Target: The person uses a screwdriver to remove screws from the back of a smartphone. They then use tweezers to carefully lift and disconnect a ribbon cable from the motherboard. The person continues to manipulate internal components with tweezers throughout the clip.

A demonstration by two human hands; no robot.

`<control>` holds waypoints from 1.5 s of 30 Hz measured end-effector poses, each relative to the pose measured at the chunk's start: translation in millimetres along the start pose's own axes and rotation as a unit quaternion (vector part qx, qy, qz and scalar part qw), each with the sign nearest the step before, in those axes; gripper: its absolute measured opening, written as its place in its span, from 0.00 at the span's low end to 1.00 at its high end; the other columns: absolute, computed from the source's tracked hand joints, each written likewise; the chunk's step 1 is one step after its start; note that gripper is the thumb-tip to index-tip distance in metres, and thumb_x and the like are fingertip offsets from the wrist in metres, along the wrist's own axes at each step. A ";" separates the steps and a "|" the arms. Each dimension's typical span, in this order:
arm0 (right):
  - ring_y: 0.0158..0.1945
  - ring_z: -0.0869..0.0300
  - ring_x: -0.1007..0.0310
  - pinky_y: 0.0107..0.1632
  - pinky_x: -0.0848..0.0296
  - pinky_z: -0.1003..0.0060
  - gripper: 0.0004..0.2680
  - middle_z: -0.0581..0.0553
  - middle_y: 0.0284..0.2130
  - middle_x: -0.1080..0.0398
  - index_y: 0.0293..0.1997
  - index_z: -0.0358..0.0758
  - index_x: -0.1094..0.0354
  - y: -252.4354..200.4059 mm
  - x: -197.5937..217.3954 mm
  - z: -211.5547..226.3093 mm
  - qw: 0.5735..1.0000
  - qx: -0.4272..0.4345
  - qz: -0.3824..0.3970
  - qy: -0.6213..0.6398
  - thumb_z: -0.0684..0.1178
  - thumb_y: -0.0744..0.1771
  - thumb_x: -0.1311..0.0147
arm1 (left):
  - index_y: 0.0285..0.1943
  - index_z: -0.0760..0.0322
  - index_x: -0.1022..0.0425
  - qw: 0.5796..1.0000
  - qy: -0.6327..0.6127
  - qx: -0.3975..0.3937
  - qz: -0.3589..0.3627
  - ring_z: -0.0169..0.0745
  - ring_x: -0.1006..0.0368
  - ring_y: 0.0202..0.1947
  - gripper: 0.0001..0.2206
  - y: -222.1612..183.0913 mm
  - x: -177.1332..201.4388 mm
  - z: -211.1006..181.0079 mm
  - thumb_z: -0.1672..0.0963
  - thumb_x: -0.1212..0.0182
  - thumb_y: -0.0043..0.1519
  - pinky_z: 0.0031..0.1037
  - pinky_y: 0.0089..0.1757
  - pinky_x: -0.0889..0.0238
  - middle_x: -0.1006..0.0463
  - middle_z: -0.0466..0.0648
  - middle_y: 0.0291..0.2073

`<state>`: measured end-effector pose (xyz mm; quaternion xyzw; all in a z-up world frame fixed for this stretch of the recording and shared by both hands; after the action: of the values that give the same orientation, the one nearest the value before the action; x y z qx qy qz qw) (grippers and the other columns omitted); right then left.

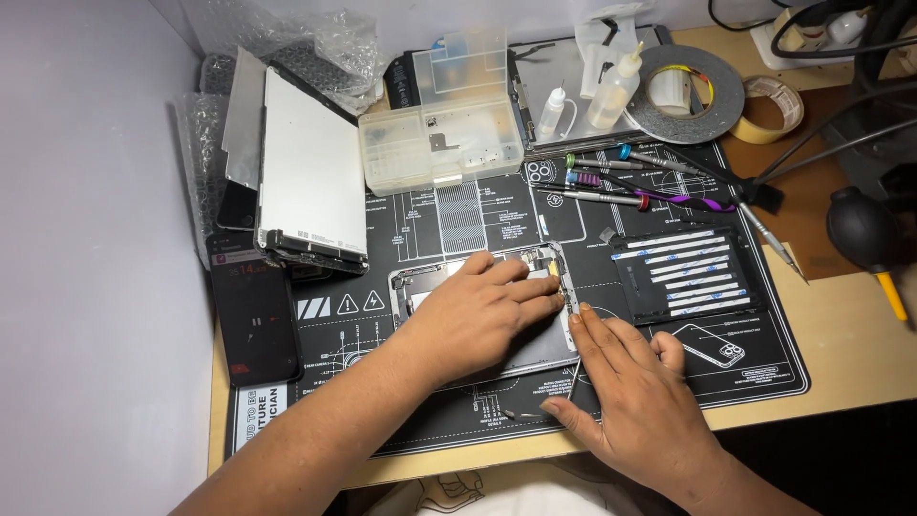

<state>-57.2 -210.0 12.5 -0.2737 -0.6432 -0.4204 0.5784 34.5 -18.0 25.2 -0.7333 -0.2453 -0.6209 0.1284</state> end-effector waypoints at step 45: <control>0.59 0.56 0.30 0.59 0.53 0.57 0.16 0.47 0.60 0.29 0.62 0.42 0.31 -4.6 21.1 -21.6 0.989 0.036 -0.053 0.132 0.52 0.67 0.45 | 0.42 0.54 0.20 0.922 -0.223 0.299 -0.105 0.49 0.24 0.35 0.07 -67.2 15.8 -50.0 0.52 0.41 0.64 0.42 0.35 0.34 0.19 0.43 0.32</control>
<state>-53.8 -233.6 31.5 -0.1602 -0.5897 -0.4591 0.6449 -41.1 17.4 42.5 -0.7506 -0.5174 -0.3486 0.2178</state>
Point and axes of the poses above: each hand's wrist, its own y-axis towards the middle knuckle, its own x-axis out of the back of the hand, z = x × y, the point moved 3 cm from there along y, towards the middle knuckle
